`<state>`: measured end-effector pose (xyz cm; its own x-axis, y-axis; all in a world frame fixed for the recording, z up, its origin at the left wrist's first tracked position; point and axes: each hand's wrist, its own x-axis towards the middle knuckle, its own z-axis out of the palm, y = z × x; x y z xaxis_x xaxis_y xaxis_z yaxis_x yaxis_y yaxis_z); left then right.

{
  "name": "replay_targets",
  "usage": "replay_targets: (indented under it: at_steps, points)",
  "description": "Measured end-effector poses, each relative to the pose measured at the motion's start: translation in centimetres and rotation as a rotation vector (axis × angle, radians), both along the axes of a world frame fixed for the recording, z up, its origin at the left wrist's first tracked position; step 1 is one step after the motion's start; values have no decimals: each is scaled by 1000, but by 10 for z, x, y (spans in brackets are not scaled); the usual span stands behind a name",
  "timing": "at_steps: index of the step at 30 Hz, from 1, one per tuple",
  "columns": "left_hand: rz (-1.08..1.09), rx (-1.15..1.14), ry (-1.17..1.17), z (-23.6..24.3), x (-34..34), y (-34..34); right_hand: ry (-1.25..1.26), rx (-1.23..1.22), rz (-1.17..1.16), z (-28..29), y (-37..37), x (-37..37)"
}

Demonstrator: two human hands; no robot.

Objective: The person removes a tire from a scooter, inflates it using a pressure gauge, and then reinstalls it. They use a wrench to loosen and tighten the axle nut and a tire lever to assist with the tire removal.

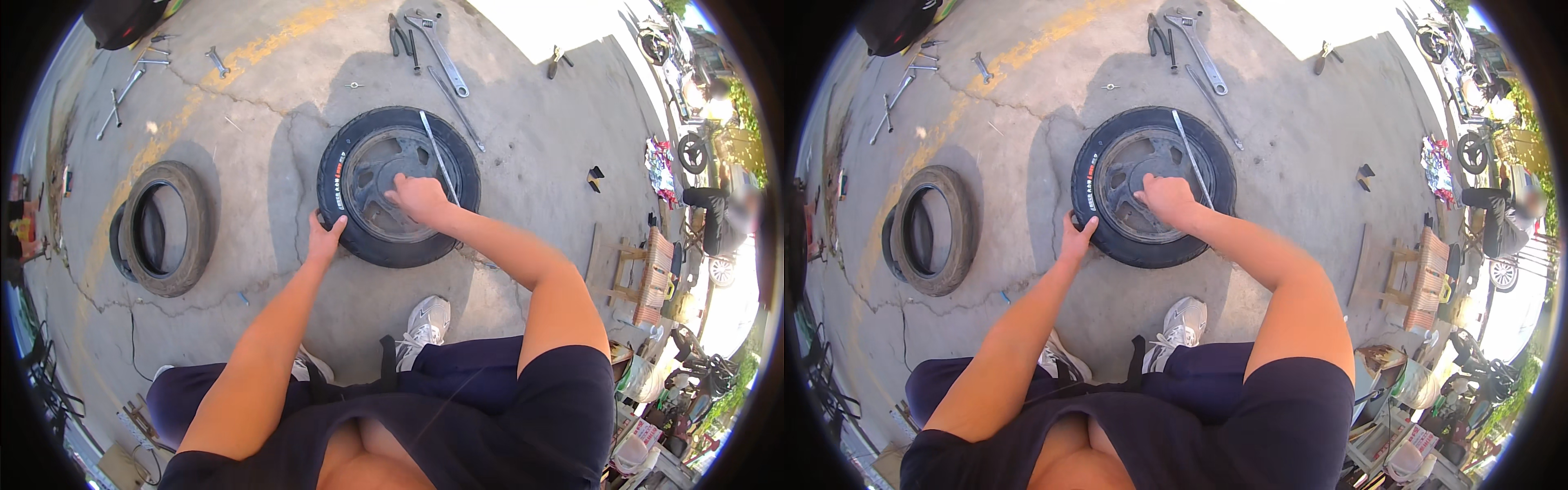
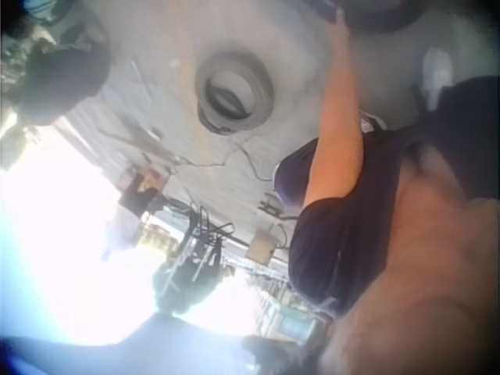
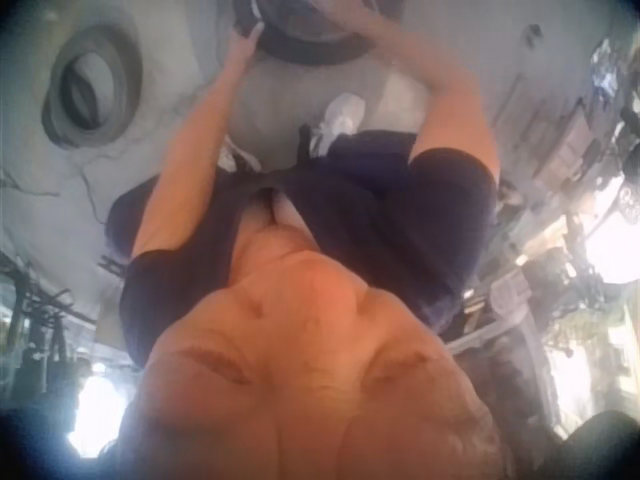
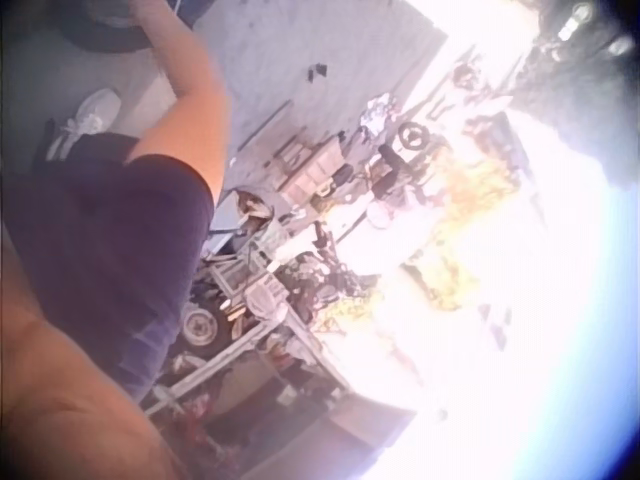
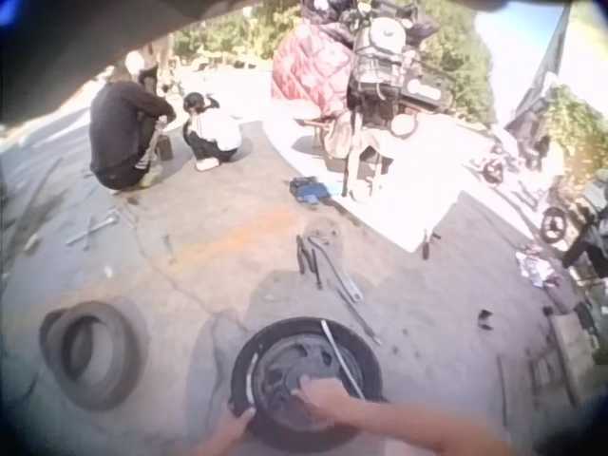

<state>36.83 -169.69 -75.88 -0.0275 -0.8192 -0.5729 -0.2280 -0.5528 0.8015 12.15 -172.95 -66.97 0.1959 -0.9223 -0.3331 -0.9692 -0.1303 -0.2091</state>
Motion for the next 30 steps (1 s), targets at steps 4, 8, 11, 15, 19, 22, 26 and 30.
replay_targets:
  at_steps: [4,8,11,15,19,22,26,30]
  points:
    - [-52,-34,-54,-30,15,-4,119,-88,-250,17,9,-49]
    - [-4,257,119,3,-6,-13,147,-181,-201,-19,48,-100]
    - [150,451,230,17,-7,-26,-21,-120,-470,-25,35,-110]
    - [166,469,264,38,0,-35,-341,-221,-718,-10,38,-125]
    - [-37,330,212,110,-13,-55,-821,-134,-990,40,79,-107]
    - [-137,190,287,155,-11,-77,-704,-166,-939,92,94,-83]
    - [-103,-80,317,232,-67,-75,-984,-498,-1009,118,116,-68]
    - [-504,-266,229,270,-116,-74,-998,-783,-1000,121,120,-77]
